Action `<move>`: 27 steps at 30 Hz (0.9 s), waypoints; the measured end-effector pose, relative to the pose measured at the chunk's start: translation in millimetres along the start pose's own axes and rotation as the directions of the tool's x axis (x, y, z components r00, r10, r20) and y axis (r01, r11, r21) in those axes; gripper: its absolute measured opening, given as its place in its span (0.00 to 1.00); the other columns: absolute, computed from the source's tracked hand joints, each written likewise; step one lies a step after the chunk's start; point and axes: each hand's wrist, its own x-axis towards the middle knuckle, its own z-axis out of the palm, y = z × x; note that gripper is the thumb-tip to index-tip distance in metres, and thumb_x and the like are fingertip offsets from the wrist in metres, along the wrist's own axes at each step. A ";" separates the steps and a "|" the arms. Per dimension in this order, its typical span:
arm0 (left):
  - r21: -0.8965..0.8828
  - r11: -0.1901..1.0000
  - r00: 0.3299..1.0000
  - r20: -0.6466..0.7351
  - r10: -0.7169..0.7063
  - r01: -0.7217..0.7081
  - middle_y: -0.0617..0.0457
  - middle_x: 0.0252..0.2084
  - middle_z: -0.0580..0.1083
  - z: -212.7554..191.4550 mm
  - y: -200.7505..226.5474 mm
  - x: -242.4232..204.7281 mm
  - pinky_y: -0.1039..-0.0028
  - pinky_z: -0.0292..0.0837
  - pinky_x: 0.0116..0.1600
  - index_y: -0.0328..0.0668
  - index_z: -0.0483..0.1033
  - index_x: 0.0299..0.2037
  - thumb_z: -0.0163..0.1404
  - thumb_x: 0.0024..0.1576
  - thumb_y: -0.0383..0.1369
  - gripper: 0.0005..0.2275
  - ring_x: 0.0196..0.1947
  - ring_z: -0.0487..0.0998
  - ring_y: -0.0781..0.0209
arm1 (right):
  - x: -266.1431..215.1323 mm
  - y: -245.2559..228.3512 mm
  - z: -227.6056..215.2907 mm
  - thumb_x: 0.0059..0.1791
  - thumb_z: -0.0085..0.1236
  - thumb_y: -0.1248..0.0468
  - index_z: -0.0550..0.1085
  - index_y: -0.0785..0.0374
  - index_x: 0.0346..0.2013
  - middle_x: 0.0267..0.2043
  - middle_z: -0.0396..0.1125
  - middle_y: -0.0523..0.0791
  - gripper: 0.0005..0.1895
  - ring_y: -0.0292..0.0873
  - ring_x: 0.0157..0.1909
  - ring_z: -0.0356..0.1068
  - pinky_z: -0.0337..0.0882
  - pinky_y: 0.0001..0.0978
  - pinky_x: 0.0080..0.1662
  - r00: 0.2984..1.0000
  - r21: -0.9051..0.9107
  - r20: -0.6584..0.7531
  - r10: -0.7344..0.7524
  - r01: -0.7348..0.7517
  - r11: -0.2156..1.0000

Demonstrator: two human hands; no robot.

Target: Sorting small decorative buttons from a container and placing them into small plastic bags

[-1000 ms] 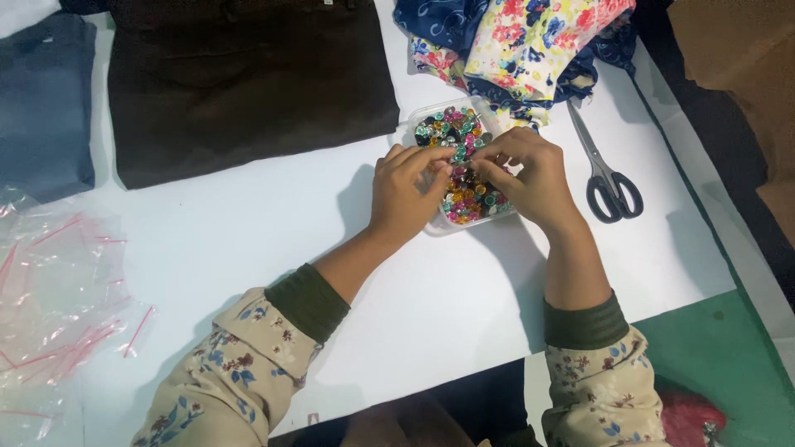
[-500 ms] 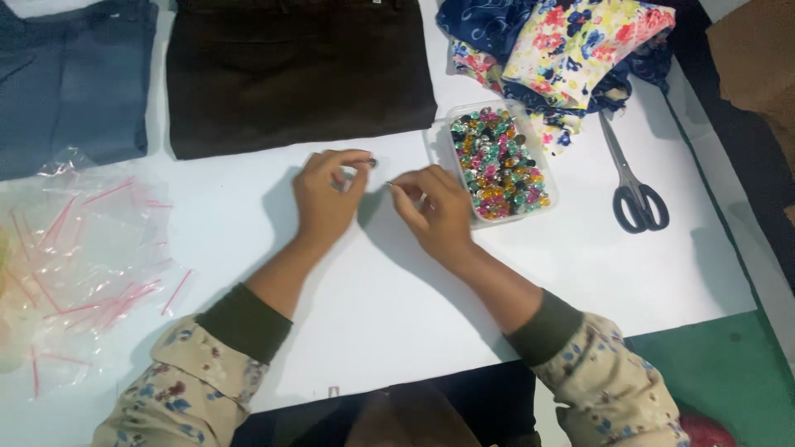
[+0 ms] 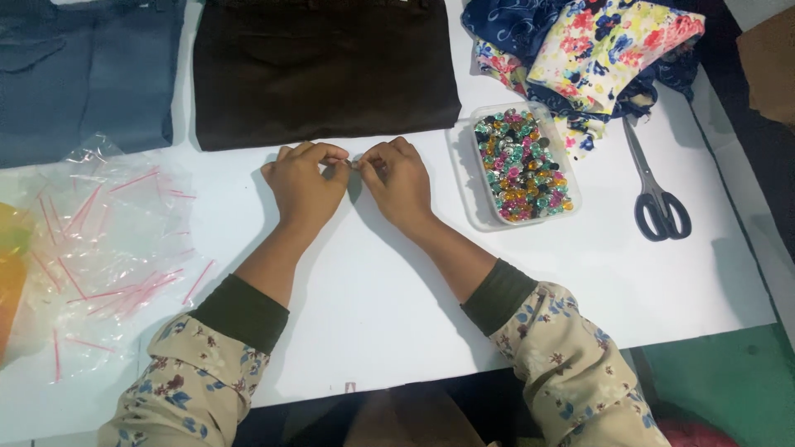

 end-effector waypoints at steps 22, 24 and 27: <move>-0.274 0.766 0.814 -0.211 0.542 -0.581 0.63 0.36 0.74 21.2 121.8 -2.6 0.59 0.54 0.53 0.58 0.80 0.37 0.61 0.49 0.30 0.09 0.39 0.72 0.59 | -30.8 81.8 -205.9 0.45 0.67 0.74 0.81 0.60 0.35 0.35 0.67 0.46 0.08 0.47 0.36 0.63 0.66 0.37 0.39 0.739 -0.627 -0.213 -0.639 0.398 0.669; -0.345 0.777 0.843 -0.097 0.529 -0.527 0.61 0.35 0.75 34.0 141.0 0.8 0.56 0.55 0.53 0.56 0.80 0.34 0.61 0.47 0.32 0.07 0.40 0.71 0.56 | -33.3 94.6 -216.2 0.45 0.70 0.76 0.83 0.59 0.40 0.35 0.68 0.46 0.12 0.52 0.40 0.65 0.67 0.43 0.44 0.843 -0.448 -0.251 -0.475 0.334 0.829; -0.319 0.812 0.855 0.009 0.518 -0.488 0.60 0.31 0.72 55.3 157.9 11.3 0.57 0.54 0.51 0.54 0.80 0.27 0.60 0.45 0.33 0.03 0.39 0.69 0.56 | -27.8 99.1 -207.5 0.45 0.73 0.69 0.83 0.55 0.35 0.35 0.68 0.47 0.08 0.54 0.41 0.66 0.68 0.45 0.44 0.856 -0.398 -0.203 -0.475 0.371 0.839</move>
